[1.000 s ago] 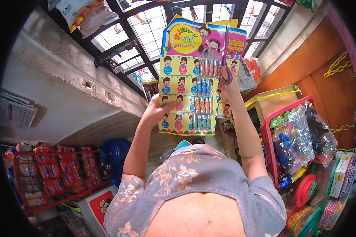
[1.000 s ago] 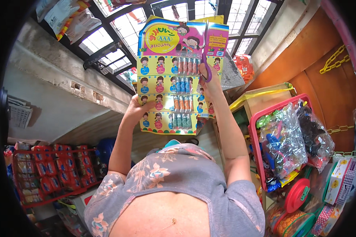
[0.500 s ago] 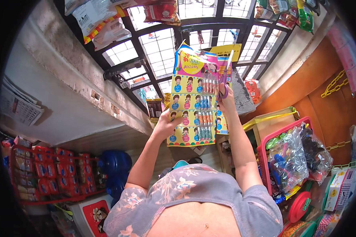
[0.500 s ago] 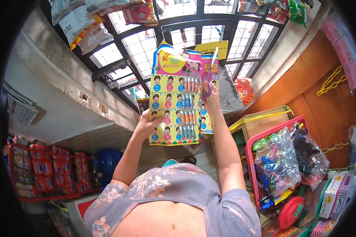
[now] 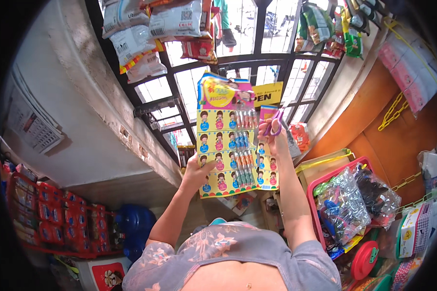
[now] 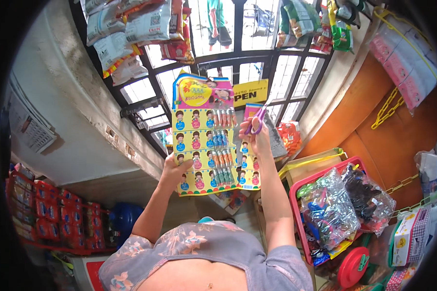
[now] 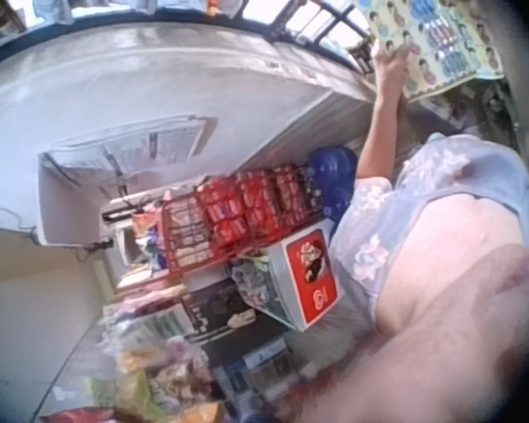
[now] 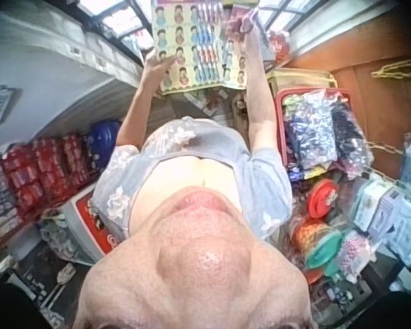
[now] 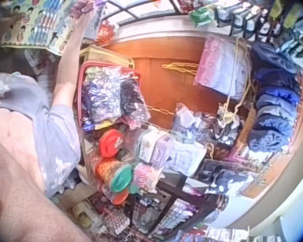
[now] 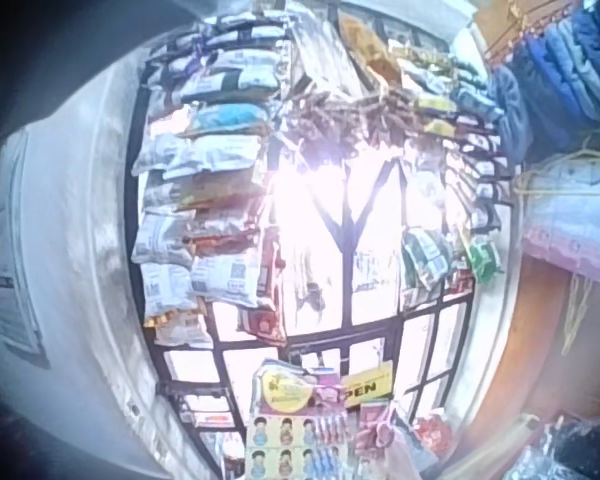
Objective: The person uses scissors to cut a blister pack of lip balms from a cardboard display sheet. They then place the display sheet and a bag of hair accessories onto a shelf. Finally, they hang a plastic bag containing hair accessories on a rack with other items.
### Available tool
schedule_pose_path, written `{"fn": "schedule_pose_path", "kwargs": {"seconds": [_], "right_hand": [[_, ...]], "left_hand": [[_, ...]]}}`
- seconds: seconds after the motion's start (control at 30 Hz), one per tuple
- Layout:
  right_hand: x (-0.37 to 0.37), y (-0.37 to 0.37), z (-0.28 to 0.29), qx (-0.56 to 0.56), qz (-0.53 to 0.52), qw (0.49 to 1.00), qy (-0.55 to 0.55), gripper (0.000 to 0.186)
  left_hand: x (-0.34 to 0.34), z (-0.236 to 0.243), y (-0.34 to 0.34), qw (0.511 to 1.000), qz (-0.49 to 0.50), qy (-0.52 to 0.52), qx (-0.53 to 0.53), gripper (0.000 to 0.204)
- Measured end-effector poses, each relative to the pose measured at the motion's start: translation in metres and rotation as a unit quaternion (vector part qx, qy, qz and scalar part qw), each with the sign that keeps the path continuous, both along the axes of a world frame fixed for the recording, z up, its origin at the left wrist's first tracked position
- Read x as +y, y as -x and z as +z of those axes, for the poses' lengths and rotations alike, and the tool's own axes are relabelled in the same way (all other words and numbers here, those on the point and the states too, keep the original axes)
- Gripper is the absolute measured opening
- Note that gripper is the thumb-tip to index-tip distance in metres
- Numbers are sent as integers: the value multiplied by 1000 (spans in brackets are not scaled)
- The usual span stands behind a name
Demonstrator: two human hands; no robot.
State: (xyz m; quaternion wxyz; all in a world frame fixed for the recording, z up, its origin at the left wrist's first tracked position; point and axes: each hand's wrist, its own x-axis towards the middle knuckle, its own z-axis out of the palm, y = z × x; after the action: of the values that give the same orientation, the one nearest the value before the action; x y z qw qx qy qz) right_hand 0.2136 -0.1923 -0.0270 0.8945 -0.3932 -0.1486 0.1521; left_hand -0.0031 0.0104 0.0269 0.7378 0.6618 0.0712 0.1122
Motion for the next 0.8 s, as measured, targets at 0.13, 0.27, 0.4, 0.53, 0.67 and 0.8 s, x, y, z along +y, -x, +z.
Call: {"fn": "schedule_pose_path", "kwargs": {"seconds": [0.13, 0.27, 0.4, 0.53, 0.67, 0.8], "right_hand": [[-9, 24, 28, -32, 11, 999, 18, 27], [-20, 47, 43, -35, -4, 997, 62, 28], [-32, 62, 51, -118, -64, 985, 109, 33], [-35, 100, 91, -90, -184, 960, 193, 32], [-58, 109, 110, -193, -314, 894, 254, 27], [-67, 128, 141, -293, -330, 863, 245, 31]], "left_hand": [[-7, -7, -3, 998, 5, 56, 4, 27], [-21, -3, 2, 996, -29, 79, -8, 28], [-24, -1, 9, 998, -61, 9, -27, 30], [-19, 20, 28, 995, -64, -77, -12, 32], [-1, 51, 54, 985, -112, -131, 1, 34], [16, 72, 74, 957, -188, -211, 58, 33]]}}
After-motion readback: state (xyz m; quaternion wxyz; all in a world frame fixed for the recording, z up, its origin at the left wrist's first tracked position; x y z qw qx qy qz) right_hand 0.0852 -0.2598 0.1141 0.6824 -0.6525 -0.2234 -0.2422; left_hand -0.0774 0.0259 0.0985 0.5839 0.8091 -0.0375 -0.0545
